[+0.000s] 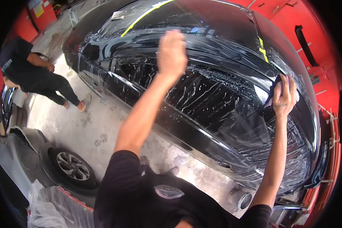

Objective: The person applies a protective film to the rear window of a black car using a squeegee and a cloth. They smooth the film over the soapy surface, working from the top down and adjusting the edges.

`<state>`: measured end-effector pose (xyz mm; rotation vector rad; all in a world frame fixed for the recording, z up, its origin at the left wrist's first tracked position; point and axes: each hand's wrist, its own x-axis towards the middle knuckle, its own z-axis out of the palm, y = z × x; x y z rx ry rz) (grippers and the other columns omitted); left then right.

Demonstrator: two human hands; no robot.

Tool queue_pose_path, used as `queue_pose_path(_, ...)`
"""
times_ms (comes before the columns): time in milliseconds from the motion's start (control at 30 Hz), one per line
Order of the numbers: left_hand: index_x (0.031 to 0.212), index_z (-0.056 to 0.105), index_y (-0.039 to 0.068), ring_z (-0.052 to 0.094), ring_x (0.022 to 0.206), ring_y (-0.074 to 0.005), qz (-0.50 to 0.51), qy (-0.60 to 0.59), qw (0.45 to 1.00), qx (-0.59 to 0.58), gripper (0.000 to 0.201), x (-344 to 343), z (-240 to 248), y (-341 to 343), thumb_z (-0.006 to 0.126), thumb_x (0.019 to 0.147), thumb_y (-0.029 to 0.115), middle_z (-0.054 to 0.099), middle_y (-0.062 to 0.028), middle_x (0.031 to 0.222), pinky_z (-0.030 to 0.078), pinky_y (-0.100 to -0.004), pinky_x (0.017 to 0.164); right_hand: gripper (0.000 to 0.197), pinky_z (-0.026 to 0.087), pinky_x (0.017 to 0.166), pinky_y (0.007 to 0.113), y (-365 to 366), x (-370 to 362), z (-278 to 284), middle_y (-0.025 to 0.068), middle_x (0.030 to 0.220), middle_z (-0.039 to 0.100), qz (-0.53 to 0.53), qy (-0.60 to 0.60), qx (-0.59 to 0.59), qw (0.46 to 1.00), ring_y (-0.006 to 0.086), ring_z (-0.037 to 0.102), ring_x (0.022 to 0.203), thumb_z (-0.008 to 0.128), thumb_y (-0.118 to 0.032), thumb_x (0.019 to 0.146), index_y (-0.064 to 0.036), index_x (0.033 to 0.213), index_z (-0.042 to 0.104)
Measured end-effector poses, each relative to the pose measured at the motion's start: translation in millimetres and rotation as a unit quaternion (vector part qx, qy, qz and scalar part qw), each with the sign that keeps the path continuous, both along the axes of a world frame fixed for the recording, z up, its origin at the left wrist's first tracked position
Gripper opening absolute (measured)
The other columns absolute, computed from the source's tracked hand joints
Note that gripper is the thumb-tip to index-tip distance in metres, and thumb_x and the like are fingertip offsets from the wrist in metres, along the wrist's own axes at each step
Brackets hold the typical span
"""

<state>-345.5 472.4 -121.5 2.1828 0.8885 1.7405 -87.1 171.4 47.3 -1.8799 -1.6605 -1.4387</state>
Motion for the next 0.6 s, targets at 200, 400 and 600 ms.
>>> queue_pose_path(200, 0.119, 0.072, 0.000, 0.063, 0.132, -0.0345, -0.163, -0.052, 0.973, 0.155, 0.026, 79.6, 51.1, -72.5, 0.062, 0.100, 0.014, 0.071, -0.0172, 0.133, 0.043, -0.0499, 0.116, 0.032, 0.054, 0.099, 0.045, -5.7, 0.8, 2.9, 0.0175, 0.126, 0.068, -0.006, 0.007, 0.007, 1.000, 0.0359, 0.067, 0.114, 0.066, -0.015, 0.092, -0.0096, 0.122, 0.075)
queue_pose_path(400, 0.122, 0.071, -0.002, 0.062, 0.127, -0.0383, -0.009, 0.033, 0.999, 0.017, 0.033, 18.6, 27.4, -5.7, 0.051, 0.107, 0.019, 0.071, -0.0203, 0.129, 0.044, -0.0492, 0.113, 0.031, 0.056, 0.094, 0.044, -5.6, -3.2, -4.2, 0.0163, 0.124, 0.068, 0.001, 0.021, 0.019, 1.000, 0.0352, 0.068, 0.108, 0.069, -0.014, 0.089, -0.0107, 0.120, 0.074)
queue_pose_path(600, 0.127, 0.069, -0.002, 0.060, 0.132, -0.0397, -0.182, -0.044, 0.966, 0.176, 0.031, 71.6, 41.6, -100.6, 0.062, 0.100, 0.013, 0.066, -0.0226, 0.139, 0.043, -0.0514, 0.117, 0.031, 0.054, 0.099, 0.045, -5.5, -2.3, 1.1, 0.0183, 0.129, 0.067, -0.003, 0.023, 0.009, 1.000, 0.0371, 0.067, 0.115, 0.067, -0.015, 0.093, -0.0104, 0.123, 0.075)
